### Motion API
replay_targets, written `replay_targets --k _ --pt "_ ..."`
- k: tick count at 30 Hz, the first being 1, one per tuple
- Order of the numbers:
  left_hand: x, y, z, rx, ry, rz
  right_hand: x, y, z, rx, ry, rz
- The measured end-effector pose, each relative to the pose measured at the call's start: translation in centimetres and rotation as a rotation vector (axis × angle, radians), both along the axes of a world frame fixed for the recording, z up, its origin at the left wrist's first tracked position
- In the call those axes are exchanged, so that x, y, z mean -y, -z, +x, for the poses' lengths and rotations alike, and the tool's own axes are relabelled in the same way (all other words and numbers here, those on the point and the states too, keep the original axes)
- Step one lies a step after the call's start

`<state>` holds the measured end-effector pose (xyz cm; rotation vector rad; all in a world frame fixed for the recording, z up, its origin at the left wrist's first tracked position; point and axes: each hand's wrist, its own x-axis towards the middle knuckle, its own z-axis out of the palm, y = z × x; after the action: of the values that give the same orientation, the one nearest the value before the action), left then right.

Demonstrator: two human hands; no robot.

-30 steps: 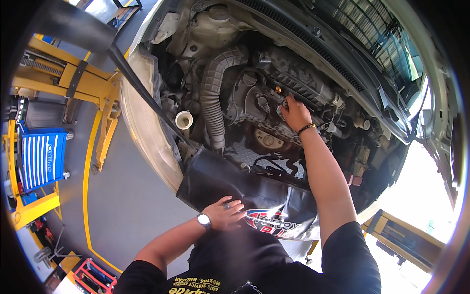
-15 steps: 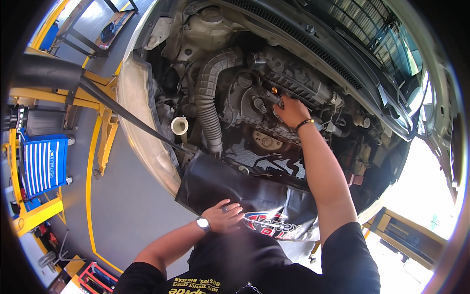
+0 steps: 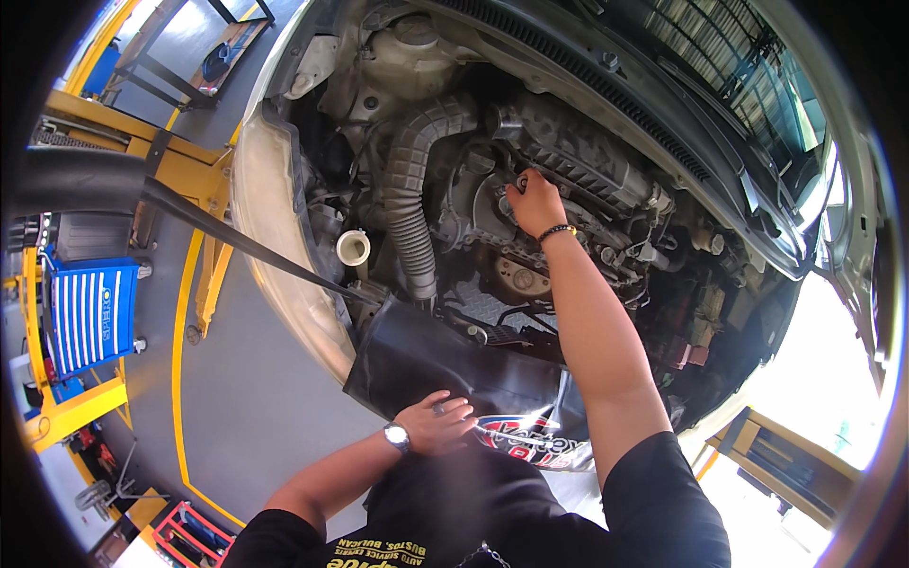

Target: The person selects tools from a toolbox, places a protective cover on the front of a white car, and works on the engine using a socket wrench and ratchet. The person also moves a floor fan and puts on gloves while another mechanic assists nearby.

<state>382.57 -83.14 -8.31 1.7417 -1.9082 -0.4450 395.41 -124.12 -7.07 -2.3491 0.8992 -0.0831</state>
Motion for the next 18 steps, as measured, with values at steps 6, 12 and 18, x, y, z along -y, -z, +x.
replay_targets --k 6,12,18 --pt "0.1 0.1 0.0 0.000 0.004 -0.012 -0.8 2.3 1.2 -0.009 0.155 0.172" --pt "0.0 0.1 -0.1 -0.016 -0.007 -0.005 -1.0 0.5 -0.7 0.327 0.321 1.300" --pt "0.0 0.0 0.0 -0.009 0.001 -0.002 0.3 2.4 -3.1 0.387 0.095 1.027"
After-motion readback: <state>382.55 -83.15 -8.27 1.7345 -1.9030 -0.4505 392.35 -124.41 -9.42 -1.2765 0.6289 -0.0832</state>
